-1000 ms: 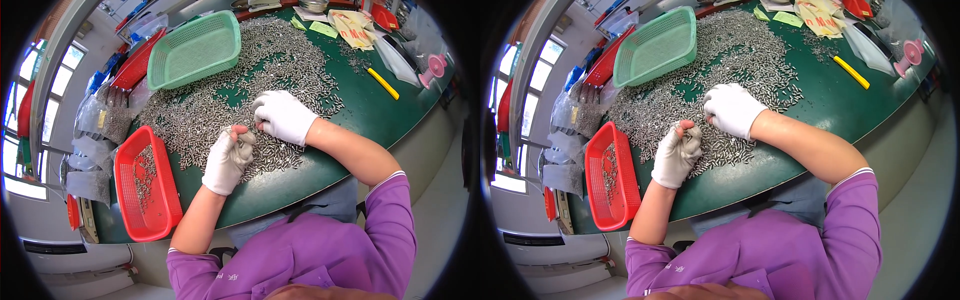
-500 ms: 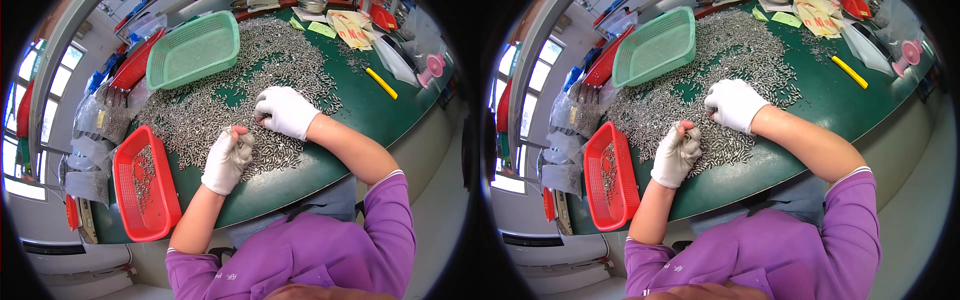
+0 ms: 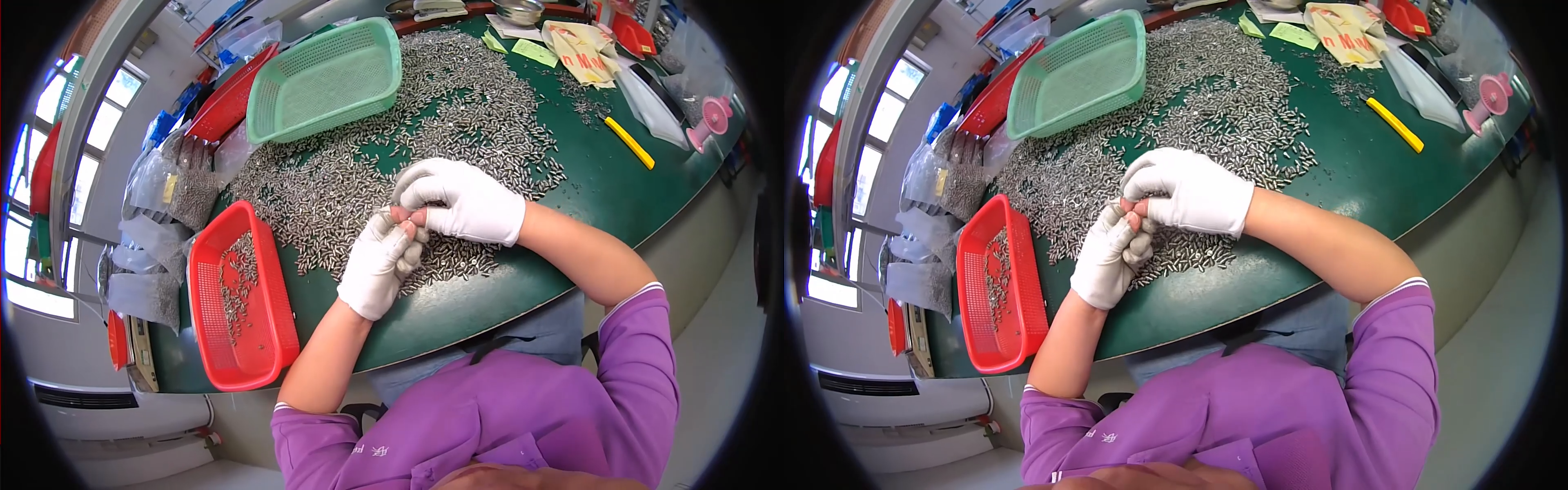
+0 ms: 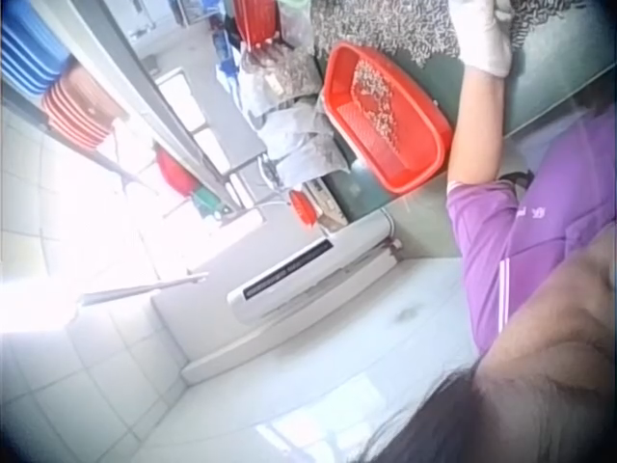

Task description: Inspecting and sorting small metal components at a workbench.

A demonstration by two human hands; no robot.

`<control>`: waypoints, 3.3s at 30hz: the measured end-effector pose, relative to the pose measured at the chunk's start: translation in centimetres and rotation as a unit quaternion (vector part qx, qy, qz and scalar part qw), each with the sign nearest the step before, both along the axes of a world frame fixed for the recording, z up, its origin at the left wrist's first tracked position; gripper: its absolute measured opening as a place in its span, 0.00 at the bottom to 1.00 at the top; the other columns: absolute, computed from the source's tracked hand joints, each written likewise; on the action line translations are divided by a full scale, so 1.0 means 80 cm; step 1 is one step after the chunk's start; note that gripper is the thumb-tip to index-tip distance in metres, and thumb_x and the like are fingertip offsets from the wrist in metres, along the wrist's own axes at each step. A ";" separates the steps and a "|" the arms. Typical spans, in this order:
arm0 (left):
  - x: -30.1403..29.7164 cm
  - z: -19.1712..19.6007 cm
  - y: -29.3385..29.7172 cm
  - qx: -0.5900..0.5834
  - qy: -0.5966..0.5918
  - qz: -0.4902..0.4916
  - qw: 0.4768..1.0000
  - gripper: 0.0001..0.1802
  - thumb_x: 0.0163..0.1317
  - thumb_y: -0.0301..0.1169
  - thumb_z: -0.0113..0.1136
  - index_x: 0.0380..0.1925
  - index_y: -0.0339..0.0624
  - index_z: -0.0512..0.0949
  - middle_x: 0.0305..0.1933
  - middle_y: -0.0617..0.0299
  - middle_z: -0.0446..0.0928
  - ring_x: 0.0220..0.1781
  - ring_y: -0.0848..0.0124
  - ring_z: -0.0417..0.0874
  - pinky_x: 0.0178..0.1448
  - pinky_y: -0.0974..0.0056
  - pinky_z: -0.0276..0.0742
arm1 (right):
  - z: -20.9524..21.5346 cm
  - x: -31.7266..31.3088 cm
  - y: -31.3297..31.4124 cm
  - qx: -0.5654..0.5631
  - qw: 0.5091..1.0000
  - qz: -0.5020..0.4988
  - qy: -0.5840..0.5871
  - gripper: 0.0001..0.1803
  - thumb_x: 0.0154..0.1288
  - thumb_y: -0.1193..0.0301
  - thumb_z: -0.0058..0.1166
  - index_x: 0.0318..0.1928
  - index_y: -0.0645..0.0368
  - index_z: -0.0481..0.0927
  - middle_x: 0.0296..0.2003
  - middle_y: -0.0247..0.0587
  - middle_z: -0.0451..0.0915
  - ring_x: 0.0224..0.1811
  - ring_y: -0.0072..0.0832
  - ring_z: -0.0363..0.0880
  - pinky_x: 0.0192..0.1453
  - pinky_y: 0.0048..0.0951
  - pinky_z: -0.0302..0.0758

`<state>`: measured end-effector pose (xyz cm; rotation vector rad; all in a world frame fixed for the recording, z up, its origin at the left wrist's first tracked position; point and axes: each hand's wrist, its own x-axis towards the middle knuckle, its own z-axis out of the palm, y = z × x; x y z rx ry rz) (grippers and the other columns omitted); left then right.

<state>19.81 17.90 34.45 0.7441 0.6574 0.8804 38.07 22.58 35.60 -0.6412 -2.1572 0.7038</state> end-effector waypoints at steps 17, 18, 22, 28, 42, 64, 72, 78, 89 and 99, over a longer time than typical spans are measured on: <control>-0.009 -0.011 0.005 -0.003 -0.010 0.030 0.999 0.12 0.66 0.37 0.51 0.43 0.41 0.70 0.34 0.61 0.75 0.25 0.80 0.69 0.27 0.76 0.64 | -0.015 0.011 0.016 0.120 0.953 -0.163 -0.227 0.07 0.49 0.70 0.58 0.29 0.57 0.78 0.36 0.41 0.78 0.43 0.40 0.76 0.47 0.37 0.73; -0.009 -0.011 0.005 -0.002 -0.022 0.025 0.999 0.12 0.66 0.37 0.52 0.43 0.41 0.70 0.35 0.61 0.75 0.25 0.80 0.69 0.28 0.76 0.65 | -0.011 0.010 0.017 0.104 0.969 -0.153 -0.161 0.06 0.49 0.70 0.58 0.29 0.57 0.77 0.35 0.41 0.77 0.42 0.40 0.75 0.47 0.37 0.73; -0.004 -0.005 0.002 -0.002 -0.019 0.036 0.999 0.13 0.65 0.38 0.53 0.44 0.41 0.70 0.35 0.62 0.74 0.26 0.80 0.68 0.29 0.77 0.64 | -0.003 0.004 0.015 0.146 0.986 -0.081 0.011 0.08 0.51 0.68 0.58 0.29 0.58 0.77 0.32 0.40 0.77 0.39 0.39 0.76 0.44 0.37 0.74; -0.006 -0.002 0.004 0.018 0.015 -0.019 1.000 0.13 0.65 0.38 0.55 0.40 0.42 0.71 0.33 0.67 0.72 0.24 0.84 0.66 0.27 0.79 0.61 | 0.009 0.003 0.010 0.235 0.971 -0.030 -0.022 0.09 0.48 0.67 0.60 0.29 0.57 0.77 0.33 0.38 0.78 0.41 0.39 0.77 0.44 0.36 0.74; -0.006 -0.006 0.002 -0.048 0.006 0.026 0.998 0.11 0.65 0.41 0.53 0.38 0.47 0.72 0.32 0.64 0.73 0.22 0.79 0.66 0.26 0.74 0.61 | -0.020 0.011 0.019 0.133 0.955 -0.150 -0.217 0.08 0.47 0.67 0.60 0.26 0.56 0.79 0.35 0.39 0.78 0.42 0.37 0.76 0.44 0.37 0.73; -0.002 -0.002 0.003 -0.015 0.003 0.039 0.999 0.08 0.65 0.31 0.54 0.41 0.42 0.72 0.31 0.68 0.72 0.23 0.84 0.65 0.24 0.80 0.58 | 0.005 -0.001 0.004 0.088 0.996 -0.025 0.004 0.08 0.48 0.72 0.60 0.29 0.59 0.76 0.36 0.39 0.77 0.44 0.40 0.76 0.48 0.38 0.74; -0.004 0.000 0.004 -0.001 0.026 -0.001 1.000 0.08 0.65 0.33 0.53 0.40 0.42 0.71 0.31 0.67 0.72 0.23 0.84 0.64 0.24 0.80 0.57 | -0.001 0.002 0.013 0.167 0.986 0.018 0.011 0.08 0.49 0.71 0.59 0.31 0.58 0.77 0.33 0.38 0.77 0.41 0.39 0.77 0.43 0.37 0.75; -0.005 -0.002 0.002 -0.031 -0.004 0.035 0.999 0.08 0.64 0.37 0.54 0.36 0.46 0.71 0.31 0.64 0.72 0.21 0.79 0.63 0.26 0.75 0.59 | -0.018 0.015 0.017 0.168 0.962 -0.113 -0.184 0.11 0.47 0.67 0.61 0.33 0.55 0.80 0.37 0.39 0.79 0.43 0.38 0.77 0.47 0.38 0.74; -0.008 -0.003 0.003 -0.057 -0.042 0.013 0.997 0.11 0.66 0.40 0.50 0.38 0.45 0.70 0.33 0.62 0.72 0.25 0.78 0.68 0.29 0.73 0.65 | -0.008 0.003 0.017 0.142 0.984 -0.106 -0.019 0.07 0.48 0.68 0.58 0.28 0.56 0.78 0.32 0.38 0.77 0.39 0.38 0.77 0.44 0.38 0.74; -0.006 -0.003 0.005 0.002 -0.001 -0.018 1.000 0.10 0.65 0.35 0.55 0.41 0.43 0.71 0.32 0.66 0.72 0.23 0.83 0.65 0.25 0.78 0.60 | 0.002 0.003 0.013 0.180 0.984 -0.005 -0.011 0.09 0.48 0.70 0.60 0.32 0.56 0.77 0.35 0.36 0.76 0.44 0.39 0.76 0.46 0.40 0.74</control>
